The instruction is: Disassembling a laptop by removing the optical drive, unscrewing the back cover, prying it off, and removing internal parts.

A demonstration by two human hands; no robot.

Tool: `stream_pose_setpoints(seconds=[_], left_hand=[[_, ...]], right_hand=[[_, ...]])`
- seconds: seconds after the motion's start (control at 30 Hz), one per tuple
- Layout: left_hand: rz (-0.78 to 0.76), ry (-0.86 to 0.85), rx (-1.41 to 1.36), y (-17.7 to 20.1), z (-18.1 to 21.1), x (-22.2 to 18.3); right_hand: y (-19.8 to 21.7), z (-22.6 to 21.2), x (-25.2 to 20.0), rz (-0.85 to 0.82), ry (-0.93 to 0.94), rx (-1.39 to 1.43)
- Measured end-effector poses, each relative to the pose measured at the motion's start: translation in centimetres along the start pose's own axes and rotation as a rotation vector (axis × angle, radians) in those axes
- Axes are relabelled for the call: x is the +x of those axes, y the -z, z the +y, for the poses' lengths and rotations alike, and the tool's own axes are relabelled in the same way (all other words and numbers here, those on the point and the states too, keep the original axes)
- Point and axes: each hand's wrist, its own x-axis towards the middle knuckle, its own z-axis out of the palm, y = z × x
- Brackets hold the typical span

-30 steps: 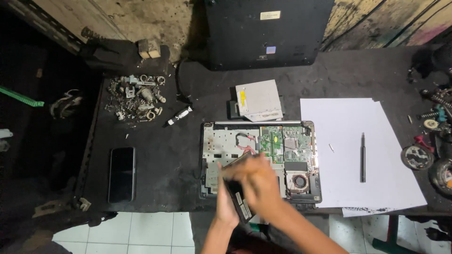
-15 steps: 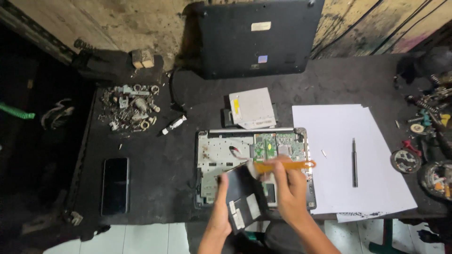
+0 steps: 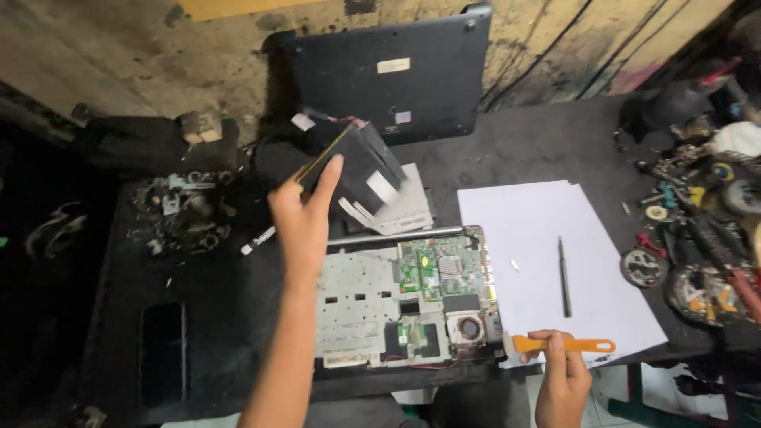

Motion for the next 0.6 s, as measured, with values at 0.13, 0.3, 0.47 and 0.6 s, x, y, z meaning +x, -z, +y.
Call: stream_pose_setpoints(seconds=[0.13,0.3,0.47,0.6], left_hand=[[-0.164,-0.112,0.114,-1.9,1.0,4.3],[-0.37,0.221,-0.011,-2.7,-2.3,8.5],[-0.517,0.198,-0.356,-4.5,-8.2,11.0],[-0.476,0.14,-0.285,-5.9,-10.0,11.1]], right_hand=[[1.2,1.5,1.1,0.107,-0.169,0.101],[2.5,4.5,2.6,0.108,-0.244,0.345],[2.9,6.5,2.9,-0.001,-0.21,0.352],[3.1,5.3,2.6,-0.056,-0.232,0.26]])
